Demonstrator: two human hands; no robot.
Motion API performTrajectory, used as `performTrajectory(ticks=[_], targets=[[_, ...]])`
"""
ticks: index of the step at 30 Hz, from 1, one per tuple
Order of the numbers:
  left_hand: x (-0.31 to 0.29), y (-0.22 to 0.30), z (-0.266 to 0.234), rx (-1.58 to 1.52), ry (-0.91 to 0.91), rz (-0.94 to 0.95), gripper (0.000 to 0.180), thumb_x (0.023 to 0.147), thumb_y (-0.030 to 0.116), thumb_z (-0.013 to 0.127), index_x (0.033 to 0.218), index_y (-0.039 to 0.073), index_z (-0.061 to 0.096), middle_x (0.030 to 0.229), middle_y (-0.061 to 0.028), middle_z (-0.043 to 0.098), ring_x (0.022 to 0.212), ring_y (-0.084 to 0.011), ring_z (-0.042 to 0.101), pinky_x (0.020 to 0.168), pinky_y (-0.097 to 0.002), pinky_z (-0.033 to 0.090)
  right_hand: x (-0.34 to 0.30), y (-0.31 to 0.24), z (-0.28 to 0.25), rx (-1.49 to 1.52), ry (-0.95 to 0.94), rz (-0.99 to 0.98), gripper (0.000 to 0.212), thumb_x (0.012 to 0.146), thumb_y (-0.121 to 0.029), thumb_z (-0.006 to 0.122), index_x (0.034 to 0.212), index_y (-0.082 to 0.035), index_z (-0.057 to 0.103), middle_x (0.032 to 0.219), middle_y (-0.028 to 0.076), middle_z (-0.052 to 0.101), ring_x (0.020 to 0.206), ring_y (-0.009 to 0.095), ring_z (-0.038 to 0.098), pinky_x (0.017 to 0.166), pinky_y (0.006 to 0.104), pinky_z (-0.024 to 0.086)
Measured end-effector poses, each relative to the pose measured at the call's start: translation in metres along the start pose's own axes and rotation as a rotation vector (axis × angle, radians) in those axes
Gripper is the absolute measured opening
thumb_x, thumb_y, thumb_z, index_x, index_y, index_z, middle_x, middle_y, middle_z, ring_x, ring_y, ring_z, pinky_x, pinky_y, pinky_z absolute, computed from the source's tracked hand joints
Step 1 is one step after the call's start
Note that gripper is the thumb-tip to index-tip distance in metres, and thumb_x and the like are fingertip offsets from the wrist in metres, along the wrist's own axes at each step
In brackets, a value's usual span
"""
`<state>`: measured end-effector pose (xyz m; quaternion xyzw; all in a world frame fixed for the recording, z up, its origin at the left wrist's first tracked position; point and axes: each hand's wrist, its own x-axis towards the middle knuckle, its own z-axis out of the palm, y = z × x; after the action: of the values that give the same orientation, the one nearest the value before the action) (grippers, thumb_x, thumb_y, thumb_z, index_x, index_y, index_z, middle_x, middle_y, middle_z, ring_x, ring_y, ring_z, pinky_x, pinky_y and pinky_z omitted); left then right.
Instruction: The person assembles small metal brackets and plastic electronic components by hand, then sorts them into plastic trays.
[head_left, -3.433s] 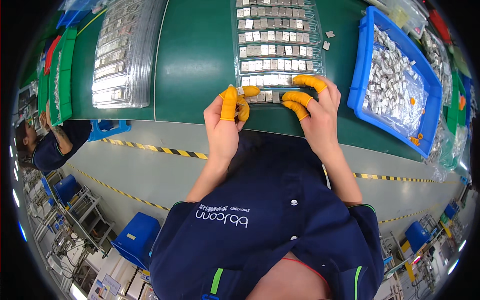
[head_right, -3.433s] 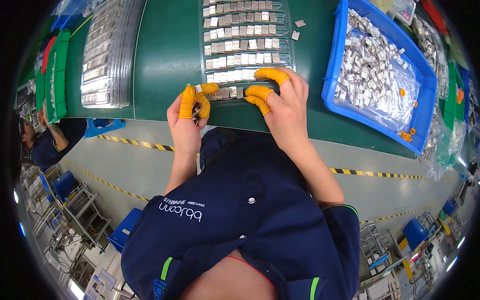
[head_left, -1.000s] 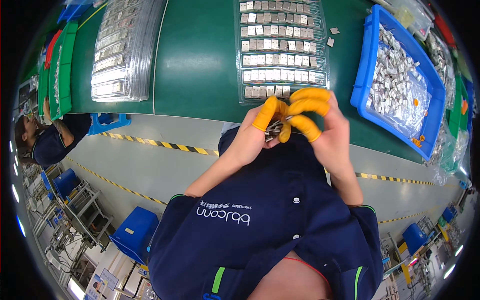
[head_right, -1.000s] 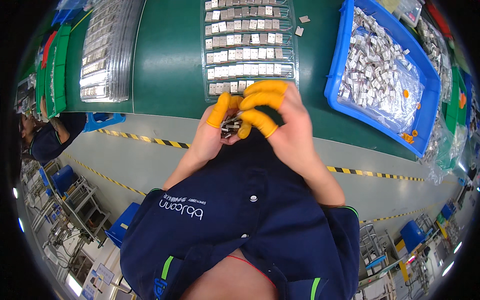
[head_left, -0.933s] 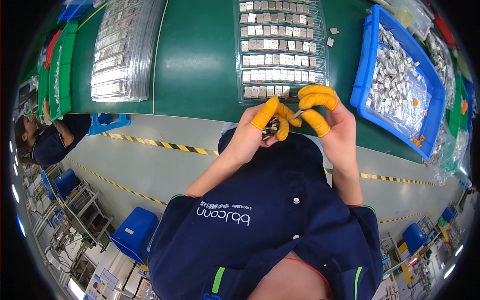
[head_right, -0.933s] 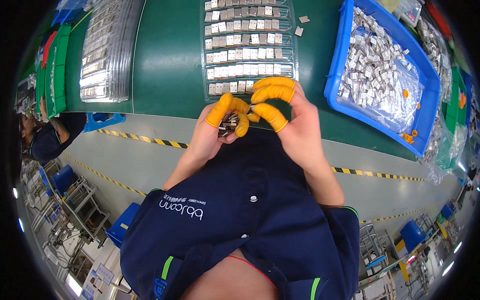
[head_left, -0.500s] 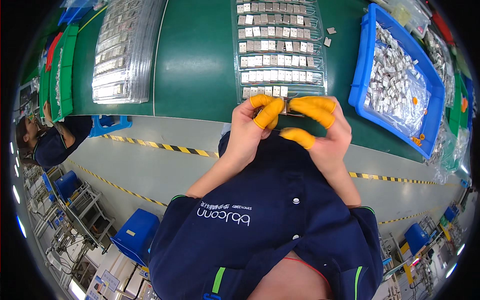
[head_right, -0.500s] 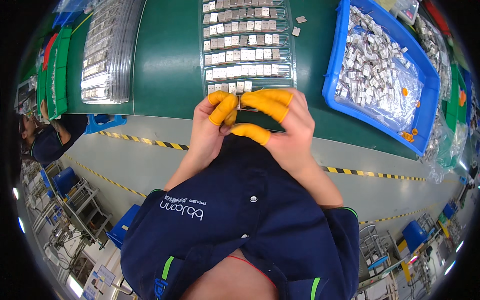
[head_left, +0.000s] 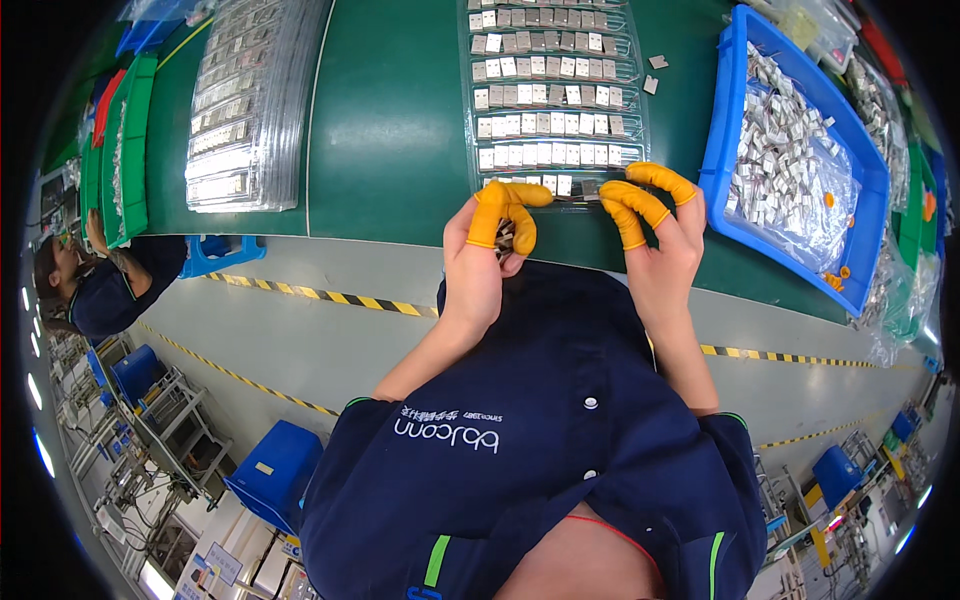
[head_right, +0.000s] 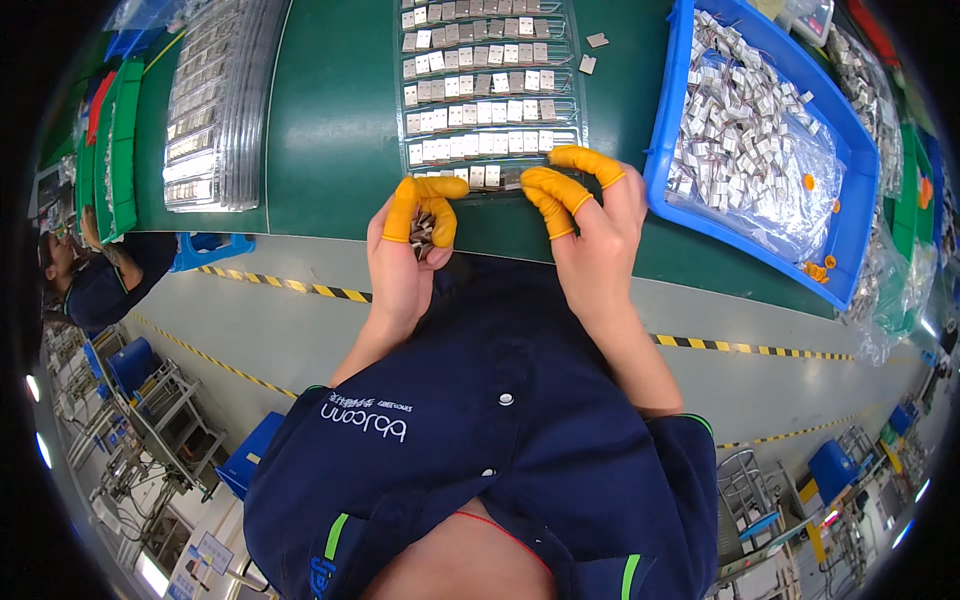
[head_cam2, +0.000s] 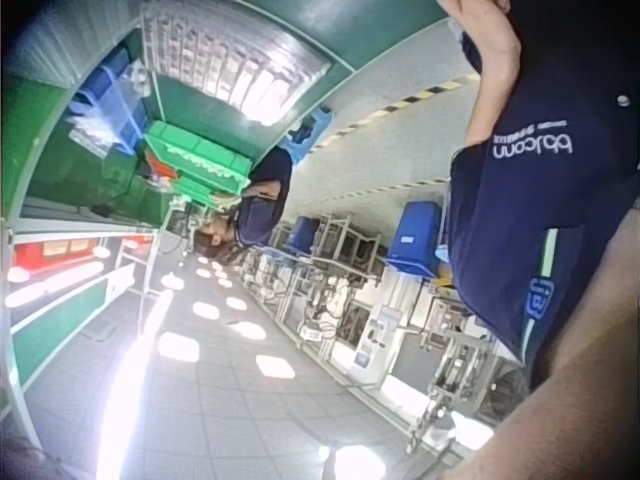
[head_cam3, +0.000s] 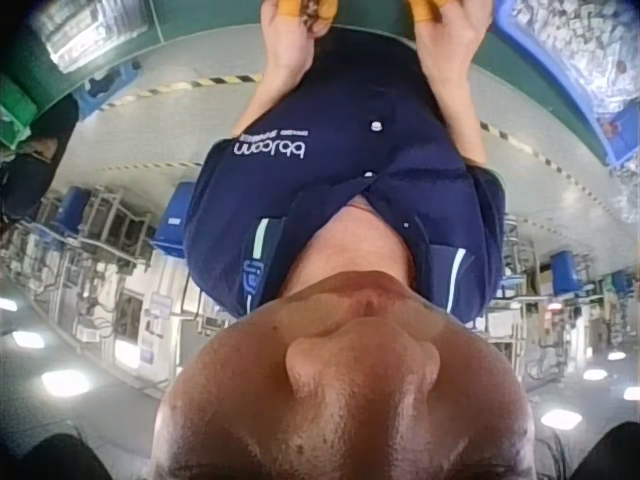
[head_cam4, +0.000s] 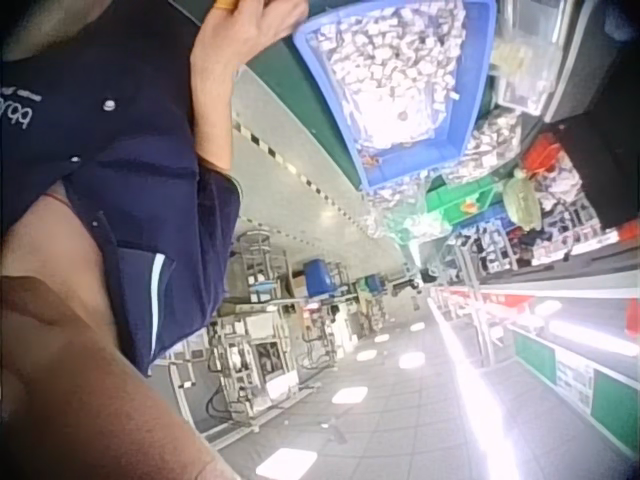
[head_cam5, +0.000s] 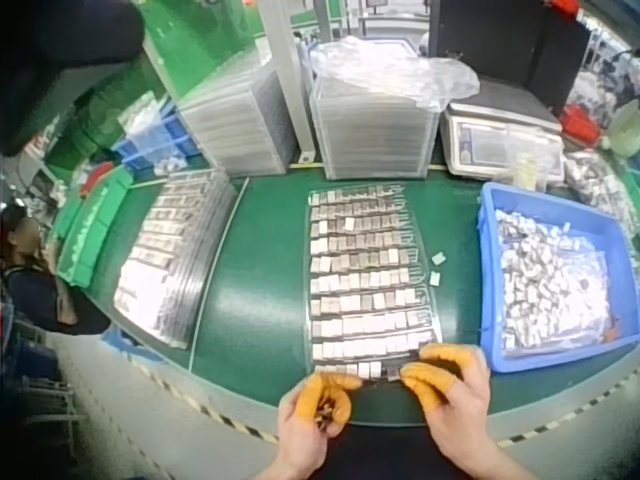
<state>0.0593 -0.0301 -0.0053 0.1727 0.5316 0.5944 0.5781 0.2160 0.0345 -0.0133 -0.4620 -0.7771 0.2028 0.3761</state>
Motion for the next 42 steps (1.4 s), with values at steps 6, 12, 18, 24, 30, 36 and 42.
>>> performTrajectory(ticks=[6,12,18,24,30,36,42], targets=[[-0.001,-0.001,-0.005,-0.068,-0.032,-0.039,0.053,0.097,0.04,0.026,0.1,-0.004,0.055,0.061,-0.0016,0.045,0.045,-0.0051,0.029,0.042,-0.0195,0.022,0.0,0.012,0.004,-0.137,-0.106,-0.103,0.025,0.064,-0.008,0.072,0.088,-0.009,0.069,0.1,0.003,0.059,0.094,0.026,0.05,0.084,0.037,0.037],[-0.001,-0.001,0.0,-0.04,-0.122,-0.113,0.069,0.092,0.059,0.018,0.114,0.0,0.048,0.066,-0.0024,0.048,0.045,-0.0045,0.03,0.041,-0.0193,0.022,0.004,-0.006,-0.004,0.052,-0.072,-0.103,0.032,0.061,-0.013,0.074,0.092,-0.011,0.069,0.1,0.004,0.06,0.093,0.025,0.05,0.08,0.0379,0.04],[-0.005,0.005,0.014,0.03,-0.182,-0.131,0.066,0.091,0.059,0.02,0.125,0.006,0.04,0.07,-0.0017,0.052,0.048,-0.0033,0.033,0.042,-0.017,0.023,0.0,-0.019,-0.004,0.198,-0.257,-0.079,0.034,0.057,-0.013,0.077,0.09,-0.007,0.067,0.094,0.004,0.06,0.089,0.025,0.051,0.077,0.0346,0.041],[-0.005,-0.004,0.013,0.068,-0.183,-0.085,0.041,0.097,0.035,0.035,0.127,0.007,0.039,0.073,-0.0022,0.054,0.05,-0.0031,0.035,0.043,-0.0169,0.026,0.0,-0.018,-0.015,0.235,-0.428,0.012,0.024,0.062,-0.005,0.073,0.086,-0.004,0.066,0.092,0.006,0.06,0.086,0.024,0.052,0.075,0.0348,0.042],[0.0,-0.01,0.004,0.004,-0.283,-0.183,0.029,0.095,0.025,0.043,0.106,0.0,0.053,0.071,-0.0041,0.055,0.047,-0.0033,0.037,0.042,-0.0169,0.026,0.007,-0.014,-0.024,0.332,-0.264,0.171,0.019,0.072,0.001,0.066,0.09,-0.002,0.06,0.093,0.008,0.06,0.087,0.024,0.052,0.076,0.031,0.042],[0.001,0.0,0.012,-0.129,-0.324,-0.352,0.026,0.093,0.025,0.048,0.093,0.0,0.057,0.066,-0.0044,0.054,0.044,-0.003,0.036,0.04,-0.0169,0.024,0.001,-0.007,-0.019,0.642,-0.311,0.343,0.017,0.077,-0.001,0.062,0.094,-0.004,0.06,0.098,0.005,0.059,0.087,0.017,0.052,0.076,0.025,0.04],[0.001,-0.003,0.006,-0.151,-0.356,-0.342,0.022,0.091,0.021,0.053,0.096,0.0,0.057,0.07,-0.0049,0.057,0.048,-0.0023,0.04,0.043,-0.0159,0.026,-0.003,-0.009,-0.02,0.858,-0.37,0.601,0.018,0.079,-0.003,0.063,0.097,-0.003,0.061,0.097,0.003,0.059,0.087,0.012,0.051,0.076,0.024,0.04]])
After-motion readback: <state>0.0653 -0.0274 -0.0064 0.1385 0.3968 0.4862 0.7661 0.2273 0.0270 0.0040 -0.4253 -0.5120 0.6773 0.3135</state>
